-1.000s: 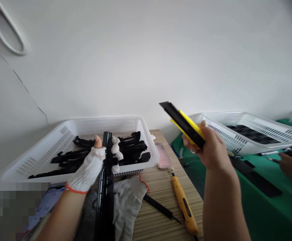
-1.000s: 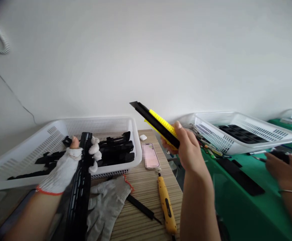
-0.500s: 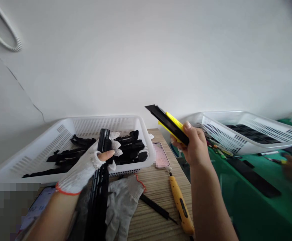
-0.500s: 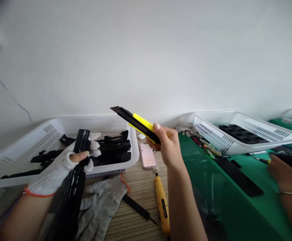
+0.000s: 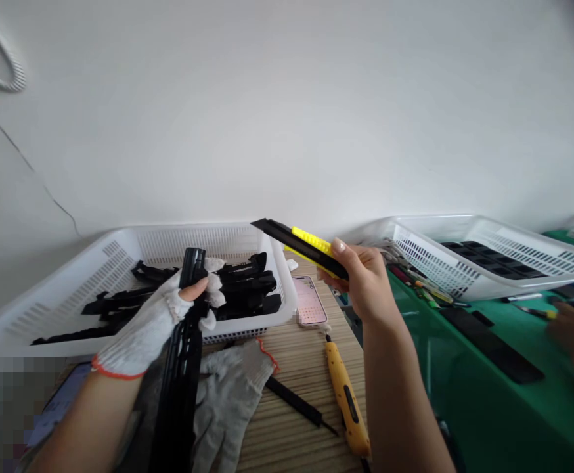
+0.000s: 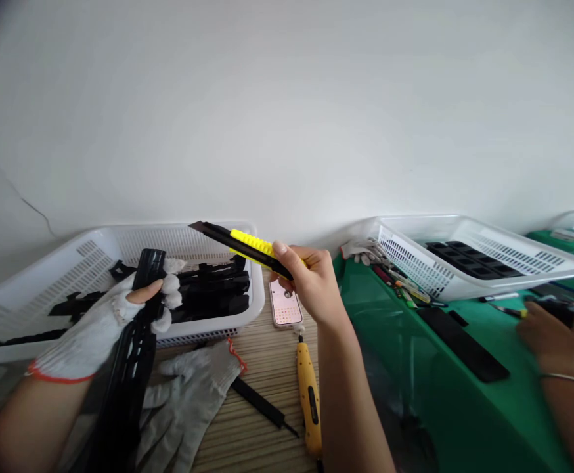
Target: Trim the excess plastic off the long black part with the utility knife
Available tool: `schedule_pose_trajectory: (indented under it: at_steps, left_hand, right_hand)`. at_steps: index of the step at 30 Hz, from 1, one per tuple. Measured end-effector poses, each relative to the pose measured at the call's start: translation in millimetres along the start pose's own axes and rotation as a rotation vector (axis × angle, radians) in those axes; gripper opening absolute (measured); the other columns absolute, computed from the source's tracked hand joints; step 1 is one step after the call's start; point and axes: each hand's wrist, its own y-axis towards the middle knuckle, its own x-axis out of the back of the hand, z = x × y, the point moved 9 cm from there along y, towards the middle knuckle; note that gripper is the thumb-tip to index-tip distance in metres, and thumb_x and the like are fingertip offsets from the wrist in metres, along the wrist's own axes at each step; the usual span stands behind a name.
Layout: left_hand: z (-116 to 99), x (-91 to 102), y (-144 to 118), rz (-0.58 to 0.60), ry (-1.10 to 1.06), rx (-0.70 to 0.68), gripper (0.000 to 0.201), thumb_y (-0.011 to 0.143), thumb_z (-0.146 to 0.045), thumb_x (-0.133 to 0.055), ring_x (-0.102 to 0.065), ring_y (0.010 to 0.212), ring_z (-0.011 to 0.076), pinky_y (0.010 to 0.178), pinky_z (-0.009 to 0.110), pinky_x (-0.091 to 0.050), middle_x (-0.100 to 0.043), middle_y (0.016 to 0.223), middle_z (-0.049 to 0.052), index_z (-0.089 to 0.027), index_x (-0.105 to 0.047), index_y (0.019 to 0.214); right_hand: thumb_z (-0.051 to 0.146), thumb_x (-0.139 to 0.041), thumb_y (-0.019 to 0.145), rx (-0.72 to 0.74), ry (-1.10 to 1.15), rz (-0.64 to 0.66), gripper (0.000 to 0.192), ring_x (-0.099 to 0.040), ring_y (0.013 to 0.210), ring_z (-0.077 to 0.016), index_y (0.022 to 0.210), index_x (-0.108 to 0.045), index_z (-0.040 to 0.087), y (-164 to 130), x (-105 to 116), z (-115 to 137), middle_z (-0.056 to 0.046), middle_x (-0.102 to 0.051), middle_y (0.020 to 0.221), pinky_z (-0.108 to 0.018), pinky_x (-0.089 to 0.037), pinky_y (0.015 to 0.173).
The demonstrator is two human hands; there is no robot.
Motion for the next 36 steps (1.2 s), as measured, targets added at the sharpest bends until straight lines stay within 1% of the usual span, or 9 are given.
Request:
schedule_pose_trajectory:
  at_steps: [3,8,13,21,23,26,28,32,36]
  left_hand:
    - [-1.5,-1.5,-1.7,-0.011,0.032,-0.005,0.048,0.059,-0.044,-0.096,-0.055,0.047,0.011,0.037,0.018,-0.046,-0.064,0.064,-0.004,-0.019,-0.068,0.088]
    - [-1.4,-1.7,-2.3,-0.01,-0.064,-0.003,0.05,0.058,-0.044,-0.097,-0.059,0.056,0.0128,0.04,0.019,-0.05,-0.061,0.069,-0.005,-0.021,-0.07,0.092]
    - [-1.6,-5.9,-1.5,0.013,-0.149,-0.003,0.05,0.058,-0.044,-0.098,-0.057,0.057,0.0117,0.039,0.018,-0.051,-0.06,0.066,-0.005,-0.019,-0.072,0.093]
    - [5.5,-8.1,-3.7,0.05,-0.233,0.098,0.049,0.056,-0.046,-0.098,-0.057,0.045,0.0103,0.043,0.022,-0.055,-0.061,0.058,-0.007,-0.02,-0.068,0.084]
    - [6.4,-7.2,-3.2,0.05,-0.23,0.107,0.05,0.055,-0.048,-0.098,-0.055,0.041,0.0099,0.041,0.021,-0.053,-0.06,0.055,-0.007,-0.019,-0.066,0.079]
    - [8.0,-6.8,-2.5,0.054,-0.196,0.118,0.053,0.055,-0.058,-0.094,-0.053,0.035,0.0115,0.035,0.022,-0.048,-0.055,0.048,-0.008,-0.018,-0.062,0.07]
    - [9.9,-7.3,-2.7,0.066,-0.169,0.134,0.056,0.057,-0.065,-0.09,-0.054,0.035,0.0128,0.035,0.023,-0.049,-0.054,0.046,-0.008,-0.018,-0.061,0.067]
    - [6.2,-7.2,-3.7,0.073,-0.14,0.099,0.057,0.066,-0.07,-0.082,-0.053,0.034,0.0125,0.035,0.024,-0.048,-0.052,0.045,-0.007,-0.018,-0.06,0.063]
    - [-0.2,-7.6,-5.0,0.056,-0.141,0.056,0.048,0.068,-0.06,-0.086,-0.051,0.035,0.0118,0.034,0.023,-0.046,-0.052,0.048,-0.007,-0.018,-0.063,0.069]
  right_hand:
    - [0.066,-0.053,0.094,0.001,-0.011,0.003,0.062,-0.033,0.039,-0.0071,0.055,-0.061,0.019,-0.1,2.6,0.2,0.003,-0.044,0.042,-0.025,-0.027,0.041]
    - [0.064,-0.054,0.095,-0.001,0.009,-0.004,0.059,-0.033,0.039,-0.0072,0.055,-0.057,0.02,-0.9,7.4,0.2,0.003,-0.044,0.043,-0.026,-0.027,0.041]
    - [0.062,-0.058,0.093,0.005,0.014,0.015,0.058,-0.033,0.039,-0.007,0.054,-0.061,0.019,-1.1,4.6,3.7,0.003,-0.044,0.041,-0.026,-0.028,0.042]
    - [0.065,-0.059,0.091,-0.009,-0.022,0.026,0.063,-0.033,0.039,-0.0061,0.052,-0.065,0.017,-0.2,-0.4,5.4,0.003,-0.044,0.041,-0.025,-0.028,0.042]
    - [0.066,-0.059,0.09,-0.012,-0.022,0.03,0.063,-0.033,0.039,-0.0059,0.052,-0.065,0.016,-0.3,-0.8,5.4,0.003,-0.045,0.041,-0.025,-0.028,0.042]
    - [0.067,-0.061,0.089,-0.016,-0.034,0.027,0.063,-0.033,0.038,-0.0058,0.052,-0.065,0.016,-0.8,0.3,5.7,0.003,-0.044,0.04,-0.025,-0.027,0.041]
    - [0.067,-0.061,0.089,-0.017,-0.039,0.025,0.063,-0.033,0.038,-0.0057,0.053,-0.065,0.016,-1.0,0.7,5.7,0.003,-0.044,0.04,-0.025,-0.027,0.041]
    - [0.069,-0.059,0.09,-0.027,-0.044,0.072,0.064,-0.031,0.039,-0.0058,0.055,-0.066,0.016,-0.8,-4.0,3.7,0.004,-0.043,0.041,-0.025,-0.028,0.042]
    - [0.068,-0.061,0.088,-0.11,-0.101,0.191,0.062,-0.032,0.042,-0.006,0.054,-0.063,0.017,-3.4,-3.2,-5.2,0.004,-0.042,0.043,-0.023,-0.026,0.042]
